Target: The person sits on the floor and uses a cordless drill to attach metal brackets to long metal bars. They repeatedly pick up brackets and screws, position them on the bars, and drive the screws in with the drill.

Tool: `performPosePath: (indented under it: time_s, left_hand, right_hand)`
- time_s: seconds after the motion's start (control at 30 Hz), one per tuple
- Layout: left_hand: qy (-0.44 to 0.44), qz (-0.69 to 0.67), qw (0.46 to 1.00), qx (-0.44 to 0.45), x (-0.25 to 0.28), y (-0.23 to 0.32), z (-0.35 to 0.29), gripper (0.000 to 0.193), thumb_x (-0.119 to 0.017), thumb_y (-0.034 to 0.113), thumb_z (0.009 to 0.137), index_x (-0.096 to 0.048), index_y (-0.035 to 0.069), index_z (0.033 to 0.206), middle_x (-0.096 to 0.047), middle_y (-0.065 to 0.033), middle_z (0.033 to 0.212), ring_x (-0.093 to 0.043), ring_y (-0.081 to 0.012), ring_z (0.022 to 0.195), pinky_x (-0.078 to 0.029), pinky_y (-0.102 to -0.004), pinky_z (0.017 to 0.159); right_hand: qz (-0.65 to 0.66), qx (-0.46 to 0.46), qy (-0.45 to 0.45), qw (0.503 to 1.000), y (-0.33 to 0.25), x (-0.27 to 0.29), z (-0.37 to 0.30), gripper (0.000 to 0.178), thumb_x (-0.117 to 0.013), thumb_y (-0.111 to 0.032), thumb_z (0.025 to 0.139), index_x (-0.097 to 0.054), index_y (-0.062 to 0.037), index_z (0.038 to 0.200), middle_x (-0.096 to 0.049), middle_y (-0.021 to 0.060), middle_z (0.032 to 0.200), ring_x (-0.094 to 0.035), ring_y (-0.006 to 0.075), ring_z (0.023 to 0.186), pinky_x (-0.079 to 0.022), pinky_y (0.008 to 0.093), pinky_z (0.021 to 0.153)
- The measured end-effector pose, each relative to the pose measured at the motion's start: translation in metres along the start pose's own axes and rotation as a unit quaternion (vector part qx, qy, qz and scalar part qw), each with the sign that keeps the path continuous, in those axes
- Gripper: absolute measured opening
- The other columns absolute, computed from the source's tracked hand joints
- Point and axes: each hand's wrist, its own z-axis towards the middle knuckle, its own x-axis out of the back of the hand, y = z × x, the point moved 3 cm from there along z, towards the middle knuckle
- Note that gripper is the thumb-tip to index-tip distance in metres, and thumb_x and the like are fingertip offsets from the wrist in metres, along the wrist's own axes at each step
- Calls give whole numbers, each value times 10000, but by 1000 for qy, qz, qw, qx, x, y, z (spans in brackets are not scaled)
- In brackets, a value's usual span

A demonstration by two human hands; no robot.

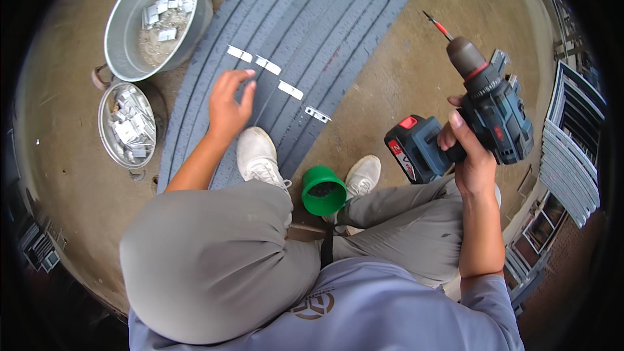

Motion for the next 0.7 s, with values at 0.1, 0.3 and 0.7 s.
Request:
performPosePath:
  time_s: [0.1,0.3,0.7]
  left_hand:
    - [-86,-11,991,-97,-30,21,-29,206,-762,24,837,-720,66,1034,-704,-85,1046,-662,-305,992,-540,-388,849]
    - [-139,-15,971,-192,-65,33,-29,218,-782,22,796,-720,68,1000,-685,-55,1032,-643,-294,1049,-537,-410,860]
    - [-85,27,988,-124,-52,10,-27,234,-765,40,822,-712,71,1048,-701,-93,1068,-641,-322,1050,-515,-419,906]
  right_hand:
    - [-50,5,-13,999,6,-1,-1,396,-742,-139,929,-616,37,1260,-581,21,749,-548,126,650,-449,282,667]
    - [-220,46,-74,972,26,5,-5,284,-779,-139,933,-701,-28,1182,-620,-13,806,-552,84,693,-447,279,662]
    - [-396,84,-203,892,73,-27,8,435,-837,-168,713,-739,-45,1119,-724,238,942,-703,422,918,-575,419,810]
